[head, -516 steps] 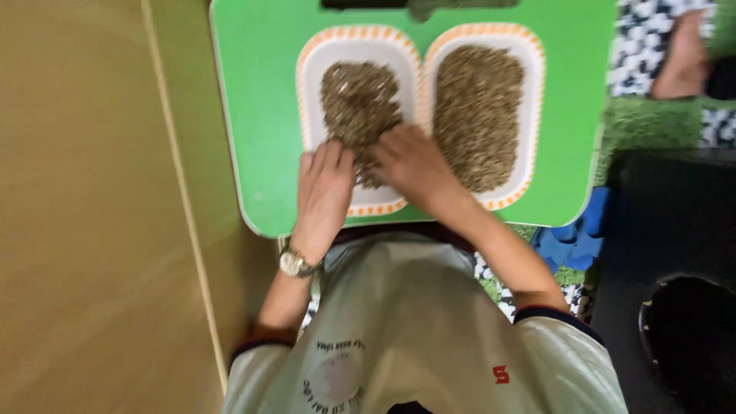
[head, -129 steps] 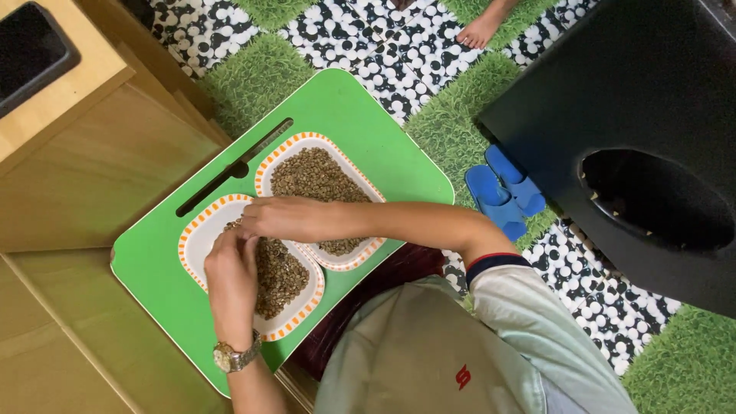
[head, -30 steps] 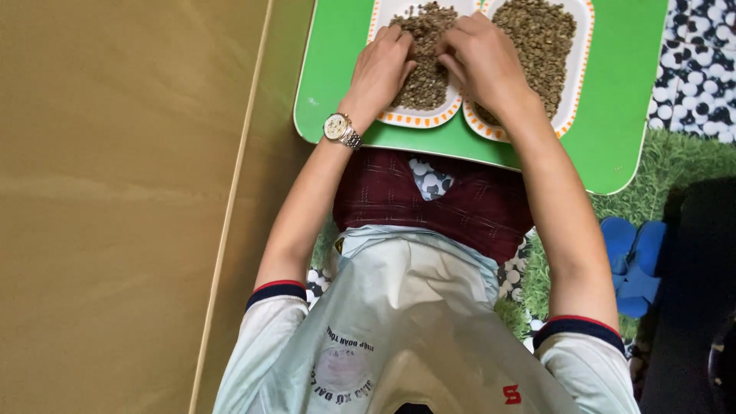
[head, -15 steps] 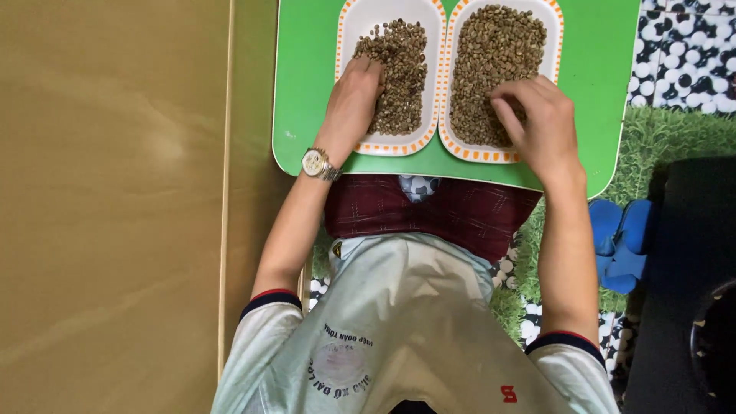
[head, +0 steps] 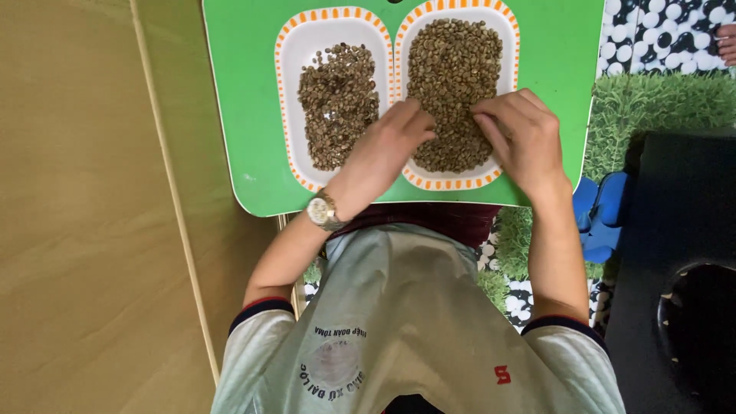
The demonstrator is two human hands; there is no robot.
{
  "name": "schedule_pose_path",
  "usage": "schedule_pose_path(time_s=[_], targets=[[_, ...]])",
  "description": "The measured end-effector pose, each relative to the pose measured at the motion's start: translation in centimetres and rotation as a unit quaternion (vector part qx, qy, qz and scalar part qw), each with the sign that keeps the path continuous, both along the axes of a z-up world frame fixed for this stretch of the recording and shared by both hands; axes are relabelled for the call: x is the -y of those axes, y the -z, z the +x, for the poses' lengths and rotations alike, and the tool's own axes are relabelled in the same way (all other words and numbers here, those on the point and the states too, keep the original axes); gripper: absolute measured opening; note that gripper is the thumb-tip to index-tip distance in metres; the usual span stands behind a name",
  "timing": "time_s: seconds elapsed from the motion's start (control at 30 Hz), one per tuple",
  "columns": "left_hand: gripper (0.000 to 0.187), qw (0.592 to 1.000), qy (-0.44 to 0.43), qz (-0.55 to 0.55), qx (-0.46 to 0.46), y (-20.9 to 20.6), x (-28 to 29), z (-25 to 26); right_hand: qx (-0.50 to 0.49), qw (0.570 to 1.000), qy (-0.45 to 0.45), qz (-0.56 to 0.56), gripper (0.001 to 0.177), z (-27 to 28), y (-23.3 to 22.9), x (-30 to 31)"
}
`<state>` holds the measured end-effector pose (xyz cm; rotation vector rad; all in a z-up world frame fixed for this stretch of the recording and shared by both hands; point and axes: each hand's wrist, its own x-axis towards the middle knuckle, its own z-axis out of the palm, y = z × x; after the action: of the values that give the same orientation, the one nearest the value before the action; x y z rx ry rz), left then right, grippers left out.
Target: Manually sorting green coffee beans in two trays to identify and remove defects.
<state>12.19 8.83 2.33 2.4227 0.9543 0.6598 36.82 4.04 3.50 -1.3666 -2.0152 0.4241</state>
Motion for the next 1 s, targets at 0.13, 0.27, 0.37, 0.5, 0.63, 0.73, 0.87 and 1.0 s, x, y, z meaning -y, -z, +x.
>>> schedule_pose_path(time_s=[0.13, 0.27, 0.37, 0.5, 0.63, 0.73, 0.87, 1.0], targets=[[0.012, 0.998, 0.055, -0.006, -0.008, -1.1, 0.1, 2.6, 0.003, 1.0, -0.003, 0.006, 0.009, 0.2, 0.2, -1.3], [0.026, 0.997, 0.048, -0.052, -0.027, -0.8, 1.9, 3.0, 0.009, 0.999, 0.027, -0.022, 0.025, -0.8, -2.0, -2.1], [0.043, 0.993, 0.043, -0.109, -0.008, -1.9, 2.3, 2.0, 0.004, 1.0, 0.016, -0.021, 0.028, -0.3, -1.3, -2.8], [0.045, 0.993, 0.019, -0.113, -0.006, -2.9, 2.2, -0.5, 0.008, 0.999, 0.015, -0.029, 0.021, -1.0, -2.6, -3.4], [0.025, 0.995, -0.04, -0.09, -0.006, -2.4, 1.6, -4.1, 0.028, 0.999, 0.0, -0.032, 0.021, -1.0, -2.3, -3.7], [0.019, 0.991, -0.087, -0.101, -0.027, -2.7, 0.3, -6.5, 0.05, 0.998, 0.001, -0.035, 0.019, -0.8, -1.7, -4.0], [0.019, 0.981, -0.162, -0.075, -0.073, -3.1, -1.2, -8.2, 0.073, 0.996, 0.004, -0.043, 0.019, -0.3, -0.5, -4.1], [0.017, 0.98, -0.169, -0.086, -0.066, -2.7, -2.3, -8.2, 0.067, 0.996, -0.001, -0.065, 0.023, -1.4, -2.2, -4.3]])
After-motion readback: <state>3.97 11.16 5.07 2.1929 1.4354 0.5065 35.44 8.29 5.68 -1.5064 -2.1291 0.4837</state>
